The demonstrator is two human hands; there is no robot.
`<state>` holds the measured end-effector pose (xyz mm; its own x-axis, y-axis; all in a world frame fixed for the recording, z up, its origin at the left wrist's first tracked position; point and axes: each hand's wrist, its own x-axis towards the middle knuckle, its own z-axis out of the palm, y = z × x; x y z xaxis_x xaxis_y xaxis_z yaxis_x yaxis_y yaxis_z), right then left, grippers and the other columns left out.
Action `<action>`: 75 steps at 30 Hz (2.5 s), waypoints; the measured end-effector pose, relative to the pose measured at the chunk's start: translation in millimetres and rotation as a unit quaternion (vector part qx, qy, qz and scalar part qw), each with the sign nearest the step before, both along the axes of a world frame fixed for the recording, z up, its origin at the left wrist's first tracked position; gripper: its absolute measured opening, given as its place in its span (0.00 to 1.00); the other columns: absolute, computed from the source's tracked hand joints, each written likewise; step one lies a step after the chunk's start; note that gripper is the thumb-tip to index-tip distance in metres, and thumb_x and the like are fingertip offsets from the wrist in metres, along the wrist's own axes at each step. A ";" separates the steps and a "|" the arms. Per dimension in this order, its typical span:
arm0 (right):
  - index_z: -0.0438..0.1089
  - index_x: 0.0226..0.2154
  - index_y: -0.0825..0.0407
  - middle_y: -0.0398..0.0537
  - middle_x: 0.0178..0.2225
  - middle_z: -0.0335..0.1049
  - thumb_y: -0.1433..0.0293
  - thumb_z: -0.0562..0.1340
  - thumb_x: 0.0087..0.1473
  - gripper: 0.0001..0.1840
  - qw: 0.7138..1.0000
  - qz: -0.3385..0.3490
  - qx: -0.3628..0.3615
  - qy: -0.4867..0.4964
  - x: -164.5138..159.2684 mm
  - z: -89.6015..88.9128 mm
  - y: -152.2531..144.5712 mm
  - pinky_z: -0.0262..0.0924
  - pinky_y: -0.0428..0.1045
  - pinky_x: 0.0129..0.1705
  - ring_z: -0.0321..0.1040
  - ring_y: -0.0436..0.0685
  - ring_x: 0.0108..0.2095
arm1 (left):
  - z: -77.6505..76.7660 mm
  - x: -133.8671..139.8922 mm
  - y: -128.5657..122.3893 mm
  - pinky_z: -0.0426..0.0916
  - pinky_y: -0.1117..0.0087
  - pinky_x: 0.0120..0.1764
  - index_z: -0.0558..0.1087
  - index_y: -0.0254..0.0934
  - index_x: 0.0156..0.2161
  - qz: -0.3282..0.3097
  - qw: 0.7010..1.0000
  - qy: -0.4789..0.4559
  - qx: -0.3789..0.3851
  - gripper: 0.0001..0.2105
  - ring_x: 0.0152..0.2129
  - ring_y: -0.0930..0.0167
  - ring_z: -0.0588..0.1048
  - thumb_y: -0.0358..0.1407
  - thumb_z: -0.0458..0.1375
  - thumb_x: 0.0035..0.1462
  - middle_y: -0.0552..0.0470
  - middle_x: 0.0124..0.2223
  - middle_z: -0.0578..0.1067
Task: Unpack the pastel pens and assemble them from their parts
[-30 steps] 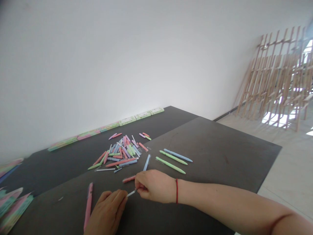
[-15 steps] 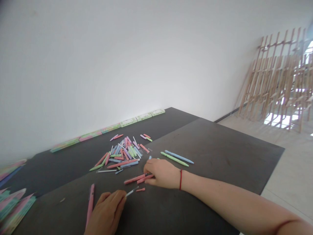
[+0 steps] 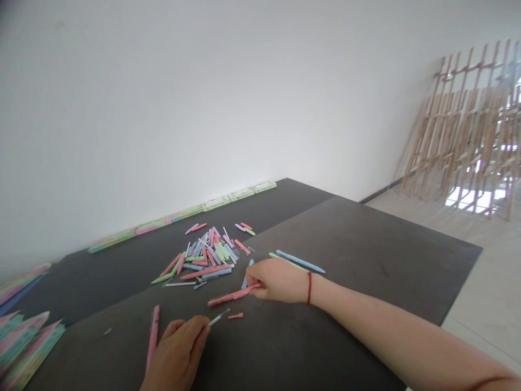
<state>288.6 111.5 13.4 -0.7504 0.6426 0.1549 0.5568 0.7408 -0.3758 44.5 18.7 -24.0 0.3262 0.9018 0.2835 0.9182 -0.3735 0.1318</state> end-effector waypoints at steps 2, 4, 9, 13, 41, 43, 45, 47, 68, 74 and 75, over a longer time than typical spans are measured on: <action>0.66 0.30 0.53 0.44 0.30 0.69 0.68 0.58 0.53 0.05 1.000 0.023 -0.003 0.010 1.6 3.9 -1.0 0.51 0.44 0.32 0.62 0.50 0.29 | -1.4 -0.6 0.2 0.59 0.67 0.35 0.68 0.42 0.31 0.005 1.000 0.003 -0.009 0.13 0.26 0.68 0.70 0.34 0.43 0.64 0.56 0.28 0.74; 0.66 0.30 0.53 0.44 0.29 0.68 0.69 0.58 0.53 0.05 0.999 0.041 -0.006 0.014 0.7 5.1 -3.1 0.51 0.44 0.32 0.61 0.50 0.29 | -2.4 -0.9 0.1 0.59 0.67 0.34 0.67 0.42 0.31 0.009 1.000 0.007 -0.018 0.13 0.25 0.68 0.69 0.34 0.43 0.64 0.56 0.27 0.74; 0.66 0.30 0.53 0.44 0.29 0.69 0.69 0.58 0.53 0.04 0.998 0.054 -0.015 0.024 -4.3 2.6 -9.7 0.51 0.44 0.32 0.62 0.50 0.28 | 0.1 1.7 -1.3 0.59 0.68 0.34 0.68 0.42 0.32 0.001 1.000 0.004 -0.020 0.13 0.26 0.68 0.70 0.34 0.43 0.64 0.56 0.28 0.74; 0.67 0.29 0.53 0.46 0.31 0.70 0.68 0.58 0.54 0.06 0.996 0.067 -0.043 0.050 -11.5 -2.2 -16.7 0.52 0.44 0.31 0.64 0.50 0.29 | 2.5 5.3 -2.2 0.60 0.68 0.34 0.67 0.41 0.30 -0.012 1.000 0.005 -0.015 0.14 0.26 0.68 0.70 0.33 0.42 0.64 0.55 0.27 0.73; 0.69 0.31 0.53 0.45 0.29 0.71 0.60 0.57 0.57 0.14 0.987 0.054 -0.104 0.110 -32.5 -16.6 -39.4 0.53 0.43 0.30 0.67 0.50 0.30 | -15.2 7.7 -4.0 0.63 0.69 0.30 0.65 0.39 0.37 -0.060 0.998 0.005 0.014 0.06 0.24 0.69 0.74 0.30 0.46 0.61 0.54 0.29 0.76; 0.69 0.31 0.53 0.45 0.28 0.70 0.60 0.58 0.57 0.13 0.988 0.055 -0.106 0.099 -33.2 -18.4 -40.5 0.52 0.43 0.29 0.66 0.50 0.29 | -18.2 6.4 -4.1 0.64 0.69 0.30 0.64 0.39 0.39 -0.064 0.997 0.006 0.035 0.05 0.24 0.68 0.74 0.31 0.46 0.61 0.54 0.29 0.77; 0.69 0.32 0.53 0.45 0.28 0.70 0.62 0.58 0.57 0.12 0.989 0.056 -0.100 0.095 -34.6 -21.2 -41.7 0.53 0.43 0.30 0.66 0.50 0.30 | -19.3 5.9 -4.9 0.65 0.69 0.30 0.64 0.38 0.41 -0.064 0.997 0.018 0.037 0.05 0.25 0.68 0.74 0.31 0.47 0.61 0.54 0.30 0.77; 0.69 0.32 0.53 0.45 0.29 0.71 0.62 0.57 0.57 0.11 0.990 0.055 -0.090 0.098 -36.2 -24.4 -42.5 0.53 0.43 0.32 0.66 0.51 0.31 | -18.8 6.3 -6.1 0.65 0.69 0.30 0.63 0.38 0.42 -0.056 0.997 0.035 0.030 0.06 0.26 0.67 0.74 0.30 0.48 0.60 0.54 0.30 0.77; 0.67 0.24 0.55 0.39 0.20 0.65 0.67 0.52 0.58 0.15 0.936 0.016 -0.339 0.091 -38.8 -32.8 -35.3 0.53 0.40 0.22 0.59 0.45 0.19 | -9.9 13.2 -8.3 0.58 0.67 0.31 0.61 0.40 0.34 -0.099 0.993 0.058 0.036 0.08 0.24 0.68 0.72 0.24 0.47 0.57 0.57 0.28 0.73; 0.66 0.39 0.52 0.43 0.30 0.70 0.61 0.62 0.51 0.15 0.992 0.020 -0.110 0.052 -36.3 -29.7 -42.6 0.52 0.43 0.29 0.65 0.51 0.29 | -10.5 11.4 -6.5 0.55 0.67 0.28 0.59 0.41 0.30 -0.087 0.992 0.077 0.050 0.11 0.20 0.68 0.69 0.25 0.42 0.61 0.57 0.24 0.70; 0.66 0.38 0.51 0.43 0.31 0.71 0.61 0.60 0.53 0.12 0.996 0.019 -0.080 0.040 -36.1 -30.4 -43.1 0.52 0.44 0.30 0.66 0.51 0.30 | -10.8 11.1 -6.8 0.55 0.67 0.28 0.59 0.41 0.30 -0.083 0.992 0.077 0.049 0.11 0.21 0.68 0.70 0.25 0.42 0.61 0.57 0.24 0.70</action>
<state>252.4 68.4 -17.1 -0.7639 0.6353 0.1136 0.4933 0.6882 -0.5319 55.6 11.9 -34.8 0.5147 0.8021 0.3028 0.8491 -0.5257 -0.0507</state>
